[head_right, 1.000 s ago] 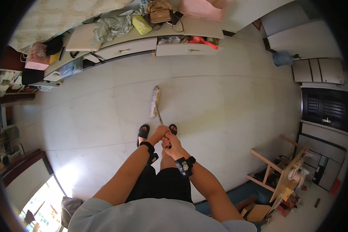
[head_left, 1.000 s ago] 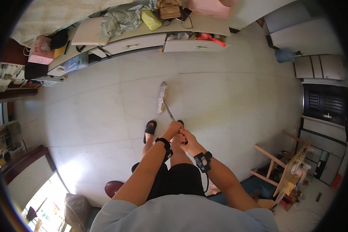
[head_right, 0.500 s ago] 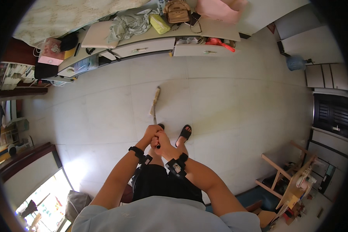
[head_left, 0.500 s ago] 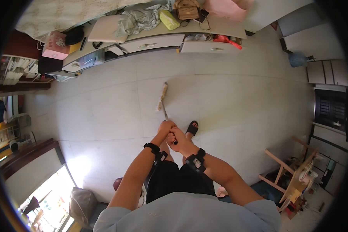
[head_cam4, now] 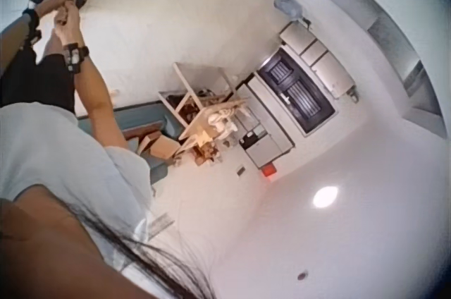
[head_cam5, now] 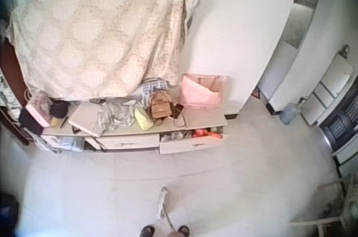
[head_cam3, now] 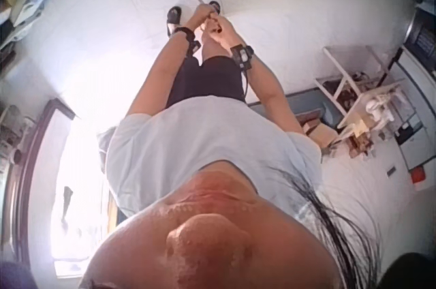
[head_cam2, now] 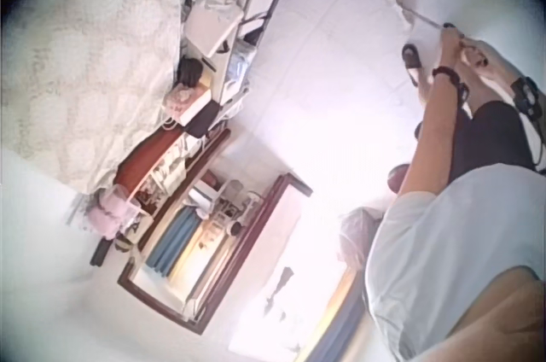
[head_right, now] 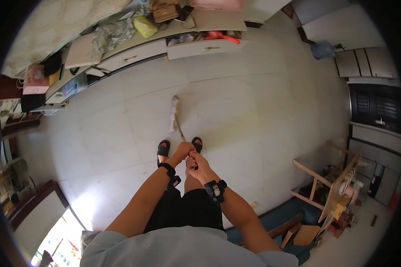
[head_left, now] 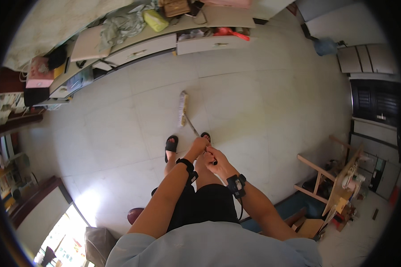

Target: Sweeping the floor with a broom in a residential living area.

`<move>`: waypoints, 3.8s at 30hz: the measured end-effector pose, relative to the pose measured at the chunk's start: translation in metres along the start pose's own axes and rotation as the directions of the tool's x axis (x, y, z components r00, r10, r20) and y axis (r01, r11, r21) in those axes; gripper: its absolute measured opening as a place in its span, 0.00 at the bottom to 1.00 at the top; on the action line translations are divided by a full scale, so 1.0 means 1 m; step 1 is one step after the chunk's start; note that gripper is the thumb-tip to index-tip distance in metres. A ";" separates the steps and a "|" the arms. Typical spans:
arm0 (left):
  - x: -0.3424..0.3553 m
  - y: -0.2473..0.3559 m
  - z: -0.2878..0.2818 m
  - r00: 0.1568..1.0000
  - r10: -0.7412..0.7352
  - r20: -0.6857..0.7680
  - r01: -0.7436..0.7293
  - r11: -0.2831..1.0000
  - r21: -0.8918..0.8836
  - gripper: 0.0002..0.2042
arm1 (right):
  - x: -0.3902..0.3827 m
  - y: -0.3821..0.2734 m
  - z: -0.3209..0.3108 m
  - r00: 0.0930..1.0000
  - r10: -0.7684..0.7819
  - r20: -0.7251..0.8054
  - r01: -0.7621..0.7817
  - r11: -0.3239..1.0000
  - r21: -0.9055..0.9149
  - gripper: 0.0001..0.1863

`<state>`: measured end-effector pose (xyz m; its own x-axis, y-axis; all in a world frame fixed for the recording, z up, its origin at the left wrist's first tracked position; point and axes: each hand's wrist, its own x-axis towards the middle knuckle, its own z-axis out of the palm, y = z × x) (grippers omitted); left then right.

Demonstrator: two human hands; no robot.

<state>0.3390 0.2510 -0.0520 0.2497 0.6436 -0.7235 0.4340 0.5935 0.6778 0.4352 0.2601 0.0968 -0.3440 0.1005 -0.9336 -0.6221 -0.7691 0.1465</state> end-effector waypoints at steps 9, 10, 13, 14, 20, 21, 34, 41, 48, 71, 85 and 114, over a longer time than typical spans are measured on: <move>0.026 0.079 0.030 0.834 0.551 0.025 -0.543 0.814 0.204 0.05 | -0.035 -0.039 0.003 0.971 -0.234 0.039 0.228 0.967 0.114 0.09; 0.030 0.085 0.029 0.841 0.541 0.015 -0.527 0.812 0.250 0.05 | -0.039 -0.047 0.004 0.964 -0.262 0.052 0.254 0.958 0.130 0.09; 0.035 0.104 0.020 0.907 0.401 -0.127 -0.396 0.916 0.063 0.06 | -0.045 -0.073 0.012 0.980 -0.190 0.062 0.173 0.963 0.204 0.09; 0.036 0.111 0.013 0.871 0.471 -0.143 -0.469 0.882 0.050 0.06 | -0.046 -0.081 0.015 0.983 -0.135 0.125 0.102 0.964 0.245 0.09; 0.048 0.146 -0.053 0.966 0.052 -0.252 -0.131 0.943 -0.305 0.09 | -0.017 -0.122 0.047 0.925 0.057 0.376 -0.169 0.947 0.272 0.09; 0.056 0.147 -0.066 0.958 0.073 -0.278 -0.152 0.950 -0.272 0.09 | -0.007 -0.128 0.056 0.895 0.137 0.425 -0.259 0.934 0.246 0.09; 0.223 0.153 -0.130 0.826 0.494 0.272 -0.563 0.689 0.457 0.06 | 0.044 -0.207 0.141 0.981 -0.144 0.133 0.078 0.909 0.410 0.06; 0.212 0.233 -0.149 0.898 0.424 0.113 -0.423 0.905 -0.036 0.10 | 0.022 -0.235 0.180 0.963 -0.243 0.113 0.161 0.861 0.483 0.06; 0.224 0.239 -0.221 0.994 0.074 -0.086 -0.068 0.995 0.066 0.12 | 0.068 -0.235 0.220 0.921 -0.216 0.324 0.034 0.873 0.486 0.05; 0.198 0.273 -0.041 0.690 0.363 0.626 -0.643 0.705 0.300 0.05 | -0.033 -0.224 0.089 0.920 -0.391 -0.013 0.231 0.518 0.824 0.09; 0.181 0.170 -0.021 0.644 0.277 0.713 -0.723 0.524 0.450 0.09 | 0.027 -0.142 -0.006 0.873 -0.420 0.247 -0.014 0.485 0.874 0.03; -0.109 -0.075 0.222 0.181 -0.190 0.965 -0.910 0.339 0.238 0.07 | -0.065 0.198 -0.268 0.958 -0.238 -0.160 0.286 0.820 0.496 0.10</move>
<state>0.4713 0.0286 -0.0532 0.7982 -0.4623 -0.3861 0.1257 -0.4991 0.8574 0.5236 -0.0679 0.0991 -0.0692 0.1778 -0.9816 -0.9572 -0.2890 0.0151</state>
